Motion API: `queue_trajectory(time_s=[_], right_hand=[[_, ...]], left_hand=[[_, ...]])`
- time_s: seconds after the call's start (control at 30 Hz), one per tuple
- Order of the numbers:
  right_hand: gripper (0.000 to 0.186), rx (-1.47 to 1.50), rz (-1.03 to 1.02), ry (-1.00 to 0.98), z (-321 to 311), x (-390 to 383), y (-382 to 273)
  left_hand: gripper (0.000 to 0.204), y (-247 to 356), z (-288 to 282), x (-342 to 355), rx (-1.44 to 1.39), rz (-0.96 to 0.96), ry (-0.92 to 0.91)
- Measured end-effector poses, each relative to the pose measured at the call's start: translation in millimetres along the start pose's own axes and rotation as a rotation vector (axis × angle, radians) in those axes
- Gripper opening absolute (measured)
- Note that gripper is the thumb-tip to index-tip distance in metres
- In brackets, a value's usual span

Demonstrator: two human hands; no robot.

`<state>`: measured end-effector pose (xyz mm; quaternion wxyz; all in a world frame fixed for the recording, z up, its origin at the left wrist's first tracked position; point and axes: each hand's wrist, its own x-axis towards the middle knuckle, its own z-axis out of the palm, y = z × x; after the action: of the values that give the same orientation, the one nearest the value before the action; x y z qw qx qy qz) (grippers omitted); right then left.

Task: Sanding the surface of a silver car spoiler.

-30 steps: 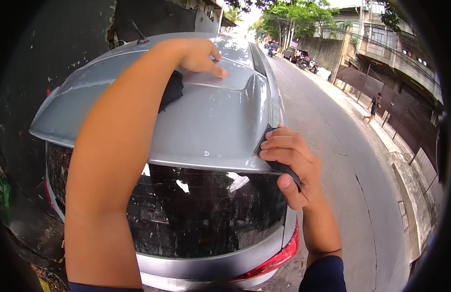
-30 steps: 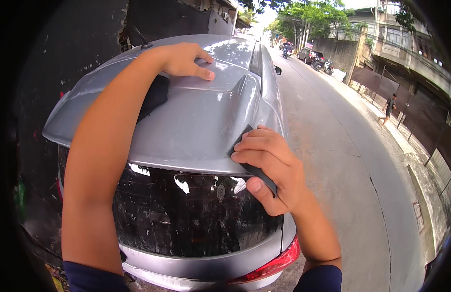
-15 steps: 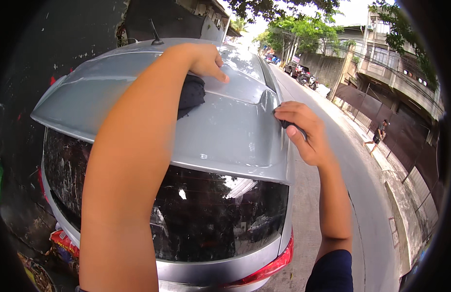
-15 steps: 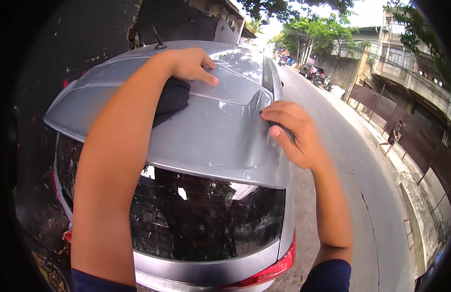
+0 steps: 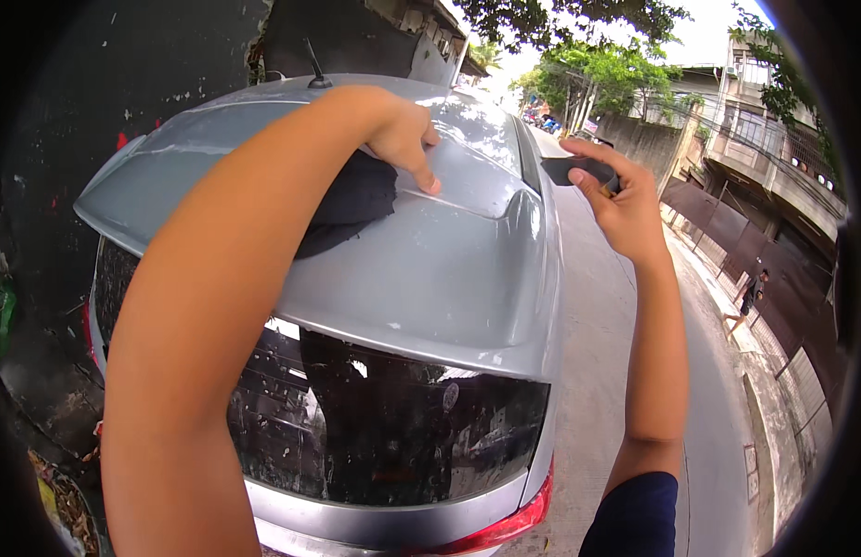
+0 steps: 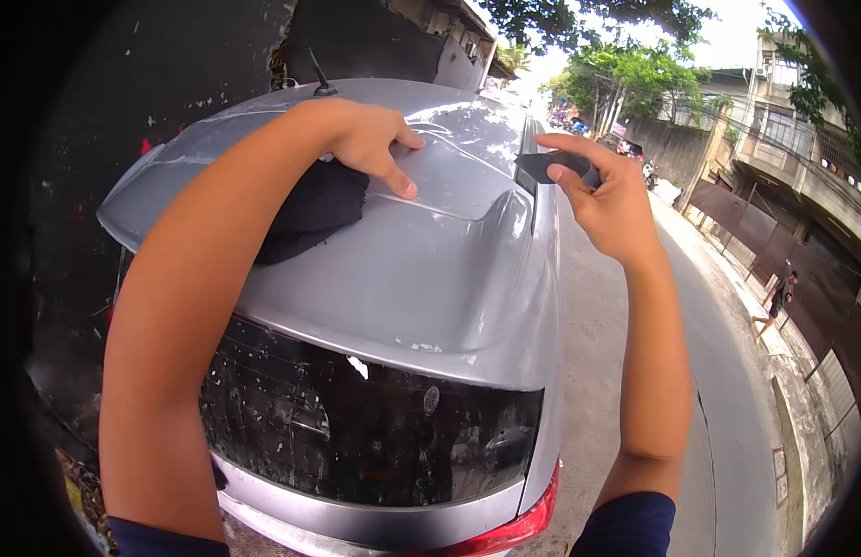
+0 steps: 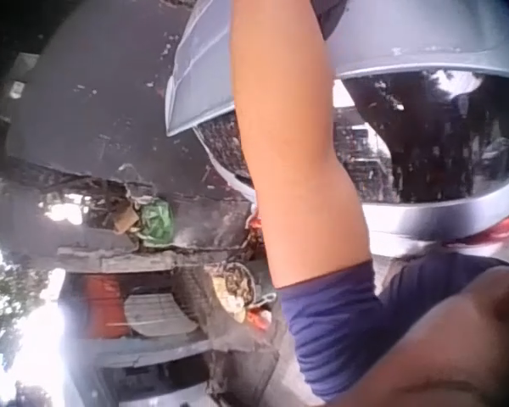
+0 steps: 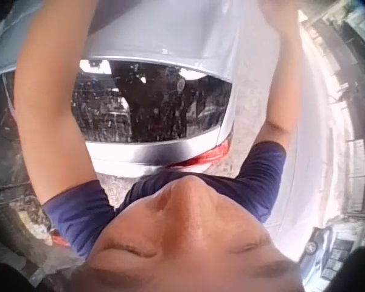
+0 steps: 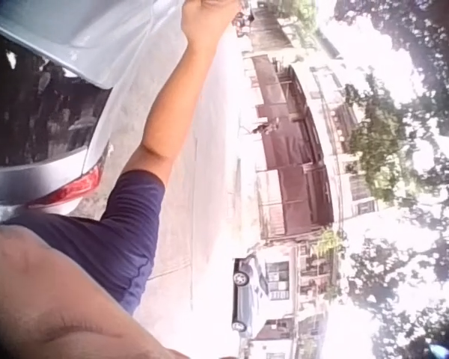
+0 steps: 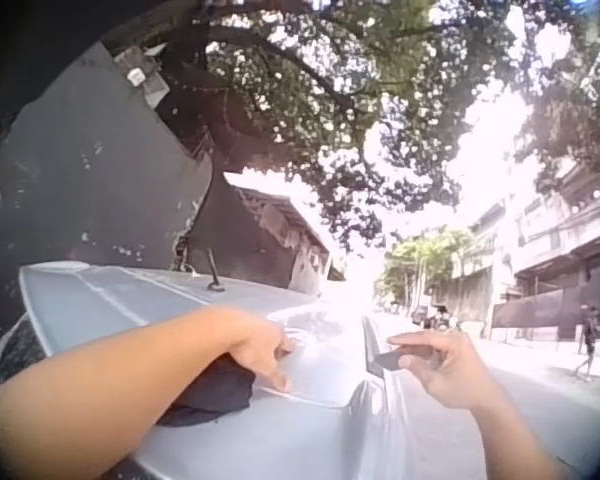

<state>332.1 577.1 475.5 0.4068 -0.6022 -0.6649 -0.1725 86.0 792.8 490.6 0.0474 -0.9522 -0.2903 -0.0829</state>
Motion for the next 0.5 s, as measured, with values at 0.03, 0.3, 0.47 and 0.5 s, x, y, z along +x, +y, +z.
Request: queue_trajectory(time_s=[0.03, 0.3, 0.47, 0.5], right_hand=[[0.024, 0.022, -0.013, 0.003, 3.5, 9.2, 8.2], [0.033, 0.082, -0.317, -0.169, 19.6, 19.5, 45.4], [0.031, 0.021, -0.266, -0.268, 18.1, 5.3, 37.4], [0.032, -0.025, -0.313, -0.307, 18.7, 3.0, 33.8]], left_hand=[[0.107, -2.9, -7.3, -6.1, 0.014, -0.021, -0.001], [0.094, -29.5, -6.0, -25.8, -0.175, 0.187, -0.013], [0.079, -43.2, 24.2, -26.5, -0.300, 0.281, 0.218], [0.074, -48.0, 28.5, -25.7, -0.358, 0.298, 0.230]])
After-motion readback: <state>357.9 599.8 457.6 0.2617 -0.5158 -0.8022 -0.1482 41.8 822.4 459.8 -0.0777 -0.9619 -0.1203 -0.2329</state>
